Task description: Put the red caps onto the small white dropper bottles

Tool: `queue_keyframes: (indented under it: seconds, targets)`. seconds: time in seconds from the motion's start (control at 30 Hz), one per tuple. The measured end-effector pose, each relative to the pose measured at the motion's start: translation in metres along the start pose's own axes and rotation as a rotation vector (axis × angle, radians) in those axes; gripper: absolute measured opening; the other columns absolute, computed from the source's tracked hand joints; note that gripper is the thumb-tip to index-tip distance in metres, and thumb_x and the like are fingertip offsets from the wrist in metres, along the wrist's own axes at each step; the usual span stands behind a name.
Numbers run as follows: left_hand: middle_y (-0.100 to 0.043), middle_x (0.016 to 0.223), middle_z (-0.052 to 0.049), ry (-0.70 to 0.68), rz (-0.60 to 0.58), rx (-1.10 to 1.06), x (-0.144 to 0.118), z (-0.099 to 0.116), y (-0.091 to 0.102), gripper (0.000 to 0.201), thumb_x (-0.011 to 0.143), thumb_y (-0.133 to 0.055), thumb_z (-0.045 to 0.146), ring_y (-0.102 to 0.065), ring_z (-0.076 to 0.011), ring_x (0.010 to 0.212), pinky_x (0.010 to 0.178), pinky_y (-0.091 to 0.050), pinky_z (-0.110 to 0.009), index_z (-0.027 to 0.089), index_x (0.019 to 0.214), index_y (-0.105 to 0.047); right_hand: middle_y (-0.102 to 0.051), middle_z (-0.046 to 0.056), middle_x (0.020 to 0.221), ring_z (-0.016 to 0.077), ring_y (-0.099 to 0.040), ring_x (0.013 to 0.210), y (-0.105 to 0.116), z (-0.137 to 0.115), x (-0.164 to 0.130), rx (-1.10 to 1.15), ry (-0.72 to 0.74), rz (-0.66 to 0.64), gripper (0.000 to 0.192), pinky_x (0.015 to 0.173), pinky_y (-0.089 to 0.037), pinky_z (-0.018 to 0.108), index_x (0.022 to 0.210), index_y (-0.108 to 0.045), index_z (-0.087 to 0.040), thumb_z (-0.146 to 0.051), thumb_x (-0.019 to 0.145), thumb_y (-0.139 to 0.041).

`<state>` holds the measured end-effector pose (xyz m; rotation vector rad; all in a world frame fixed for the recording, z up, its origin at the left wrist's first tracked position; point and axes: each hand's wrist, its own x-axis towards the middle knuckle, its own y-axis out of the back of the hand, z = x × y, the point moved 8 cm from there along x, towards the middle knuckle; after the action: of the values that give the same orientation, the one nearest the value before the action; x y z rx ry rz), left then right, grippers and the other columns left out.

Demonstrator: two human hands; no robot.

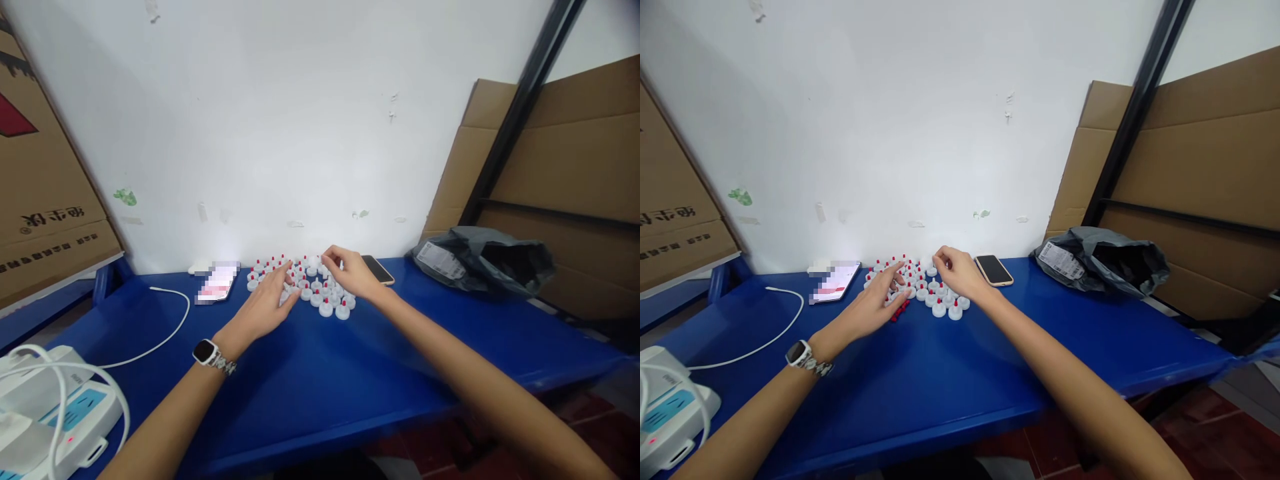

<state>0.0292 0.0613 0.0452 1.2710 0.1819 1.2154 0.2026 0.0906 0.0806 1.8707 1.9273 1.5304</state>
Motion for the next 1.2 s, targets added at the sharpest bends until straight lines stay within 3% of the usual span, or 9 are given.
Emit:
queue_keyframes:
  seconds: [0.17, 0.37, 0.57, 0.73, 0.87, 0.97, 1.1, 1.2]
  targets:
    - [-0.062, 0.106, -0.008, -0.004, 0.005, 0.077, 0.008, -0.006, -0.004, 0.036, 0.097, -0.042, 0.039, -0.058, -0.0260, 0.105, 0.096, -0.046, -0.046, 0.019, 0.126, -0.051, -0.071, 0.005, 0.090, 0.0165, -0.061, 0.080, -0.017, 0.041, 0.030, -0.259, -0.057, -0.119, 0.022, 0.073, -0.040, 0.026, 0.096, -0.069, -0.019, -0.031, 0.091, -0.052]
    - [-0.061, 0.109, -0.008, -0.001, 0.012, 0.100, -0.005, -0.004, -0.009, 0.031, 0.097, -0.043, 0.039, -0.057, -0.0265, 0.106, 0.094, -0.046, -0.045, 0.020, 0.118, -0.055, -0.073, 0.007, 0.089, 0.0232, -0.062, 0.094, -0.059, 0.051, 0.039, -0.500, -0.075, -0.331, 0.024, 0.088, -0.035, 0.035, 0.093, -0.072, -0.020, -0.031, 0.090, -0.052]
    - [-0.061, 0.107, -0.008, 0.009, 0.017, 0.114, -0.007, -0.007, -0.004, 0.031, 0.097, -0.042, 0.040, -0.056, -0.0260, 0.104, 0.094, -0.044, -0.045, 0.020, 0.117, -0.055, -0.072, 0.005, 0.084, 0.0225, -0.062, 0.089, -0.062, 0.057, 0.037, -0.473, -0.102, -0.354, 0.028, 0.090, -0.031, 0.038, 0.095, -0.071, -0.022, -0.040, 0.092, -0.050]
    - [-0.061, 0.108, -0.008, 0.006, 0.033, 0.094, -0.007, -0.006, -0.001, 0.030, 0.098, -0.041, 0.039, -0.056, -0.0254, 0.105, 0.093, -0.044, -0.044, 0.020, 0.116, -0.056, -0.069, 0.006, 0.082, 0.0242, -0.059, 0.093, -0.054, 0.043, 0.026, -0.457, -0.040, -0.278, 0.033, 0.088, -0.029, 0.038, 0.087, -0.066, -0.019, -0.050, 0.088, -0.055]
    - [-0.061, 0.108, -0.007, 0.015, 0.034, 0.102, -0.008, -0.007, 0.002, 0.028, 0.098, -0.043, 0.039, -0.055, -0.0261, 0.107, 0.092, -0.045, -0.044, 0.021, 0.114, -0.057, -0.068, 0.005, 0.078, 0.0243, -0.056, 0.093, -0.058, 0.034, 0.019, -0.463, 0.017, -0.340, 0.024, 0.086, -0.027, 0.037, 0.076, -0.064, -0.019, -0.039, 0.087, -0.058]
    - [-0.060, 0.111, -0.007, 0.032, 0.043, 0.105, -0.009, -0.008, 0.006, 0.029, 0.097, -0.044, 0.041, -0.054, -0.0264, 0.109, 0.094, -0.044, -0.045, 0.022, 0.114, -0.057, -0.067, 0.003, 0.074, 0.0213, -0.056, 0.086, -0.047, 0.023, 0.019, -0.405, 0.008, -0.279, 0.021, 0.085, -0.027, 0.036, 0.074, -0.063, -0.018, -0.032, 0.088, -0.057]
    - [-0.059, 0.120, -0.007, -0.003, 0.076, 0.071, -0.011, -0.002, 0.008, 0.037, 0.096, -0.045, 0.048, -0.051, -0.0262, 0.116, 0.102, -0.040, -0.046, 0.023, 0.122, -0.053, -0.066, 0.001, 0.072, 0.0161, -0.056, 0.075, -0.028, -0.006, 0.013, -0.185, -0.010, -0.087, 0.022, 0.081, -0.031, 0.032, 0.077, -0.063, -0.018, -0.033, 0.090, -0.055]
    - [-0.059, 0.121, -0.008, -0.012, 0.060, 0.050, -0.012, 0.000, 0.004, 0.041, 0.096, -0.046, 0.048, -0.052, -0.0264, 0.115, 0.103, -0.039, -0.046, 0.024, 0.129, -0.049, -0.066, -0.001, 0.072, 0.0137, -0.054, 0.069, -0.036, -0.028, 0.003, 0.022, 0.020, -0.070, 0.024, 0.075, -0.034, 0.029, 0.076, -0.063, -0.018, -0.036, 0.090, -0.056]
